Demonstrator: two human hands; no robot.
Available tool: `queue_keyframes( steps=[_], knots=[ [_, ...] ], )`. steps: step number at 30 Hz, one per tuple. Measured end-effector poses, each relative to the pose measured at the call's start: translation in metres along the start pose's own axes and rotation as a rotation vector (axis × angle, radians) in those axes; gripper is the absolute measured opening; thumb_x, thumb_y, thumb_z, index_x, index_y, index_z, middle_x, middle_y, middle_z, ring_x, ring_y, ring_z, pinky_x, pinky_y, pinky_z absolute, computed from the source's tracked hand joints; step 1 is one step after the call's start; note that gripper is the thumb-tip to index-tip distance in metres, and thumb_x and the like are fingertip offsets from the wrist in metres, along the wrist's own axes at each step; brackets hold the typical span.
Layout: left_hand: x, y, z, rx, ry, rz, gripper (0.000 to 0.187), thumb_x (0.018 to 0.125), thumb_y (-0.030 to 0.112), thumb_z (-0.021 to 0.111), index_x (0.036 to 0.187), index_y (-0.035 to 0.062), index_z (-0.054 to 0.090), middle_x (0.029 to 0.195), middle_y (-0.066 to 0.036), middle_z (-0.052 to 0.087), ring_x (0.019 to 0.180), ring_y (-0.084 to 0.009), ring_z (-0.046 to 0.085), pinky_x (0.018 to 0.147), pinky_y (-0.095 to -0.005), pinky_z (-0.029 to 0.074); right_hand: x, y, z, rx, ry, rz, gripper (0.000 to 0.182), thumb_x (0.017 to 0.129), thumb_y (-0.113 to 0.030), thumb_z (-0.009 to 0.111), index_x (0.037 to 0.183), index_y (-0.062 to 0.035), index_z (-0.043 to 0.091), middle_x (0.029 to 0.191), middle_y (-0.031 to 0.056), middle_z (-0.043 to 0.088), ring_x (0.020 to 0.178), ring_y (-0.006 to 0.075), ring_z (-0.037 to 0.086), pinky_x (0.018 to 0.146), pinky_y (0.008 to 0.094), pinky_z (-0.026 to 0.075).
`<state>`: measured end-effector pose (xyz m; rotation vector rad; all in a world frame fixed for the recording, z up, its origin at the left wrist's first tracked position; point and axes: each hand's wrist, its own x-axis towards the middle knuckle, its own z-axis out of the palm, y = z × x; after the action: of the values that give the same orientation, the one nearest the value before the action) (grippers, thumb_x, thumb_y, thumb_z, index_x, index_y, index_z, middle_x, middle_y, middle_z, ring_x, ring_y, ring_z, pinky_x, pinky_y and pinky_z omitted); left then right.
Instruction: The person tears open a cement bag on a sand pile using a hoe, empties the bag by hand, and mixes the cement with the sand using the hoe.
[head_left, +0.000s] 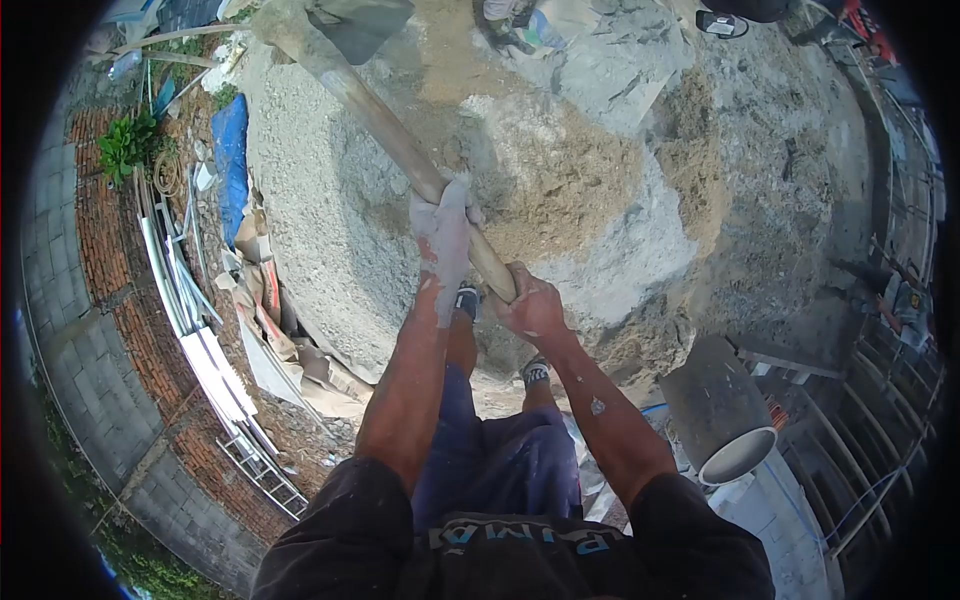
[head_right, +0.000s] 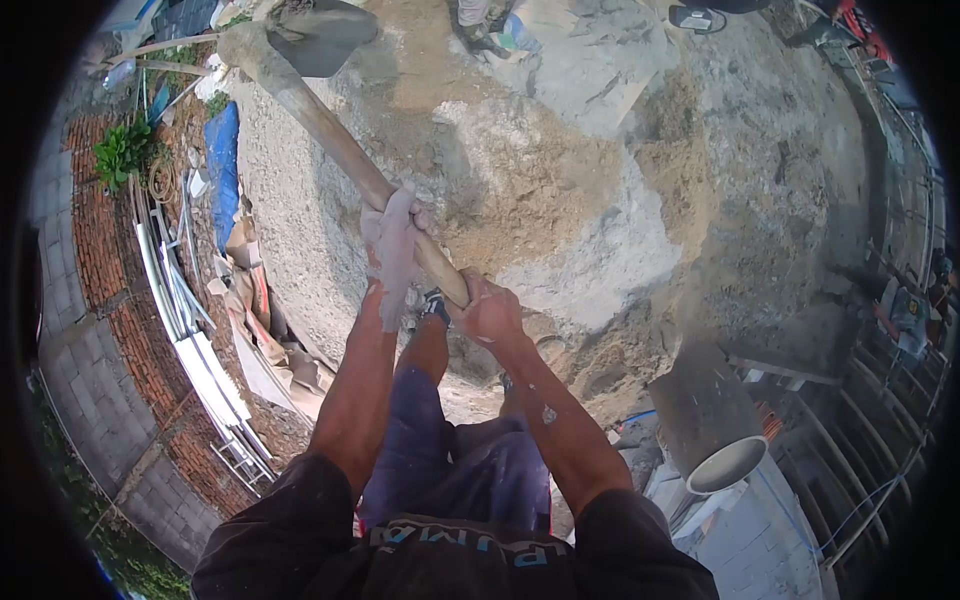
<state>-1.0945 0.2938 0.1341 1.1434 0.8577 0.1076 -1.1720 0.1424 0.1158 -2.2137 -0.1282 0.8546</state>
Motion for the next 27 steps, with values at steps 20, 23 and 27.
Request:
queue_keyframes(
  steps=[20, 23, 27],
  knots=[
    [0.149, -0.082, -0.031, 0.387, -0.209, -0.495, 0.013, 0.087, 0.015, 0.06, 0.085, 0.003, 0.057, 0.066, -0.009, 0.057, 0.059, -0.0208, 0.059, 0.052, -0.0353, 0.049, 0.097, -0.032, -0.018, 0.522, -0.301, 0.179, 0.045, 0.083, -0.033, 0.067, 0.103, 0.0062, 0.055, 0.066, 0.0069, 0.057, 0.059, 0.0167, 0.058, 0.044, 0.0305, 0.042],
    [0.112, -0.069, 0.01, 0.168, -0.13, -0.566, 0.016, 0.087, 0.018, 0.065, 0.087, 0.0043, 0.055, 0.065, -0.006, 0.055, 0.057, -0.0185, 0.057, 0.048, -0.0343, 0.048, 0.043, -0.008, -0.058, 0.535, -0.267, 0.253, 0.047, 0.082, -0.033, 0.068, 0.105, 0.0064, 0.055, 0.065, 0.0048, 0.055, 0.051, 0.0132, 0.053, 0.045, 0.0295, 0.042],
    [0.078, -0.137, 0.048, -0.035, -0.049, -0.616, 0.018, 0.09, 0.02, 0.062, 0.08, 0.0098, 0.052, 0.061, -0.001, 0.049, 0.049, -0.014, 0.049, 0.046, -0.0298, 0.048, -0.042, 0.046, -0.085, 0.564, -0.215, 0.353, 0.049, 0.081, -0.032, 0.068, 0.108, 0.0063, 0.054, 0.073, 0.0093, 0.058, 0.06, 0.0165, 0.056, 0.055, 0.0334, 0.045]
  ],
)
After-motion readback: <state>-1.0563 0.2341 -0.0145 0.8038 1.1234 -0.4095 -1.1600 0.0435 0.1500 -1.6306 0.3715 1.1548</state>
